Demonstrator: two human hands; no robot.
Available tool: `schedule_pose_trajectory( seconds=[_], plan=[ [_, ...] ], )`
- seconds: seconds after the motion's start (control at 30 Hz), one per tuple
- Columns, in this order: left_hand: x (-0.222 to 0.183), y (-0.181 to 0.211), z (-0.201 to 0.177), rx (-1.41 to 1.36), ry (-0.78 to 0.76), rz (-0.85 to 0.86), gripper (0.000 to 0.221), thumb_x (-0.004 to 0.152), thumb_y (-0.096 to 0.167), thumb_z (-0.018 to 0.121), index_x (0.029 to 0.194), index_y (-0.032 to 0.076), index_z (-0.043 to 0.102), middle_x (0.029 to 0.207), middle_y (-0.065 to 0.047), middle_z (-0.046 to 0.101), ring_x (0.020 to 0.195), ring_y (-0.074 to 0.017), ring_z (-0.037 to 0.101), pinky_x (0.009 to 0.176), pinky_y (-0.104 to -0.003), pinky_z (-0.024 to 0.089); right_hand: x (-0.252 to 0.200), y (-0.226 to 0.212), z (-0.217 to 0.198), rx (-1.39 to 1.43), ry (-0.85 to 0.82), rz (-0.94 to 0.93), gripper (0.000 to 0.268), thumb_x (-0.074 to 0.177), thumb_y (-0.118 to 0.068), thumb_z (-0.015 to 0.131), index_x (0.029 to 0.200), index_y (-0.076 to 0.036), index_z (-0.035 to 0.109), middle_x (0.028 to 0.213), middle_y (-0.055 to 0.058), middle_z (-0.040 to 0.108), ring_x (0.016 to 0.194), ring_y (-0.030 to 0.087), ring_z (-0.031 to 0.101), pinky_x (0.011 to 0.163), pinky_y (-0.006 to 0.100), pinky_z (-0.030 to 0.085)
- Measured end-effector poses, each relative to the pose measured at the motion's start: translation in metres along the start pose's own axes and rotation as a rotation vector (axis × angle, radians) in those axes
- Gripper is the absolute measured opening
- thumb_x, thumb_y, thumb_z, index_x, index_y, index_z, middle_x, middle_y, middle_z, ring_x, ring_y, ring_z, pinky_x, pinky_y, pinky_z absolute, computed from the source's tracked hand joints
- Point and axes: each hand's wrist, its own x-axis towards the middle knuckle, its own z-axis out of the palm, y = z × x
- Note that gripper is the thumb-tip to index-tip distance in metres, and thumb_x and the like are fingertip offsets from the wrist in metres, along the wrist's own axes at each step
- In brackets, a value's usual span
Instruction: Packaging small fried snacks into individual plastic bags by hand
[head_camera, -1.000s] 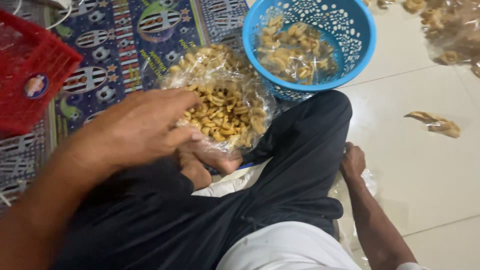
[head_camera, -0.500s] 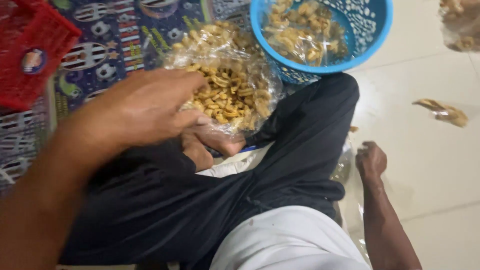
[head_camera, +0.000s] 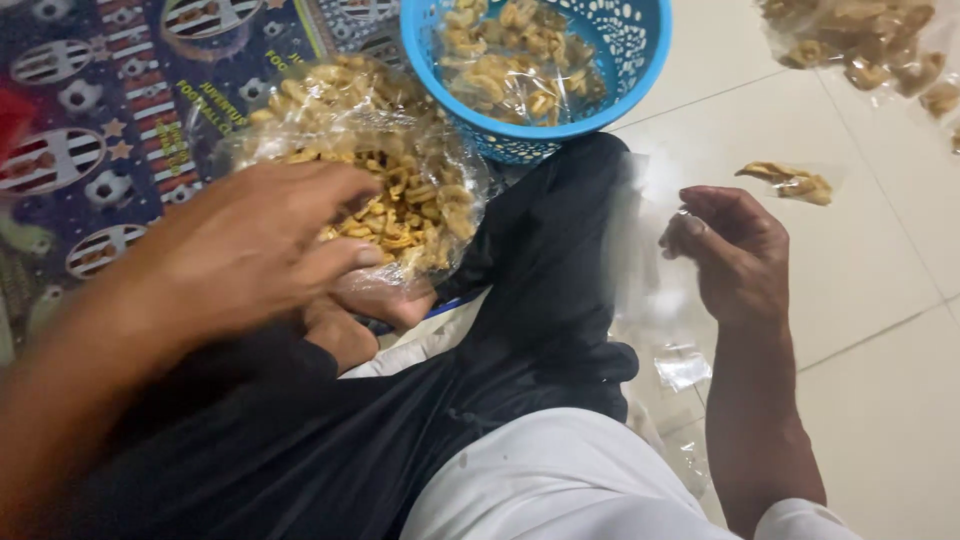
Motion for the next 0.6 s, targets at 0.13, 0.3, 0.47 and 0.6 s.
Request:
schedule_pose_trajectory(
  seconds=[0.13, 0.3, 0.47, 0.6],
  plan=[
    [0.013, -0.002, 0.012, 0.034, 0.118, 0.185, 0.047, 0.093, 0.034, 0.06, 0.133, 0.009, 0.059, 0.118, -0.02, 0.068, 0.107, -0.0415, 0.063, 0.082, -0.054, 0.046, 0.0, 0.005, 0.033, 0.276, -0.163, 0.005, 0.024, 0.092, 0.003, 0.07, 0.116, 0.0, 0.068, 0.096, 0.008, 0.066, 0.068, 0.024, 0.061, 0.066, 0.031, 0.055],
    [0.018, 0.008, 0.01, -0.08, 0.365, 0.292, 0.042, 0.094, 0.033, 0.068, 0.124, 0.005, 0.062, 0.114, -0.018, 0.07, 0.096, -0.0388, 0.065, 0.079, -0.052, 0.048, -0.006, 0.014, 0.058, 0.495, -0.353, 0.24, 0.027, 0.091, -0.002, 0.073, 0.118, -0.003, 0.065, 0.088, 0.015, 0.07, 0.058, 0.015, 0.064, 0.044, 0.02, 0.048],
    [0.024, 0.013, 0.022, -0.269, 0.204, 0.268, 0.054, 0.088, 0.039, 0.069, 0.133, 0.011, 0.061, 0.118, -0.015, 0.072, 0.1, -0.0306, 0.069, 0.077, -0.045, 0.05, -0.011, 0.015, 0.083, 0.623, -0.473, 0.26, 0.031, 0.09, -0.001, 0.076, 0.118, -0.002, 0.065, 0.094, 0.014, 0.069, 0.075, 0.02, 0.066, 0.064, 0.026, 0.056],
    [0.026, 0.007, 0.033, -0.545, 0.102, 0.363, 0.022, 0.08, 0.018, 0.075, 0.1, 0.013, 0.068, 0.079, -0.004, 0.076, 0.081, -0.0262, 0.079, 0.073, -0.04, 0.059, -0.015, 0.016, 0.112, 0.659, -0.372, 0.261, 0.033, 0.085, 0.003, 0.073, 0.115, 0.009, 0.061, 0.083, 0.02, 0.064, 0.071, 0.025, 0.068, 0.054, 0.03, 0.059]
  ],
)
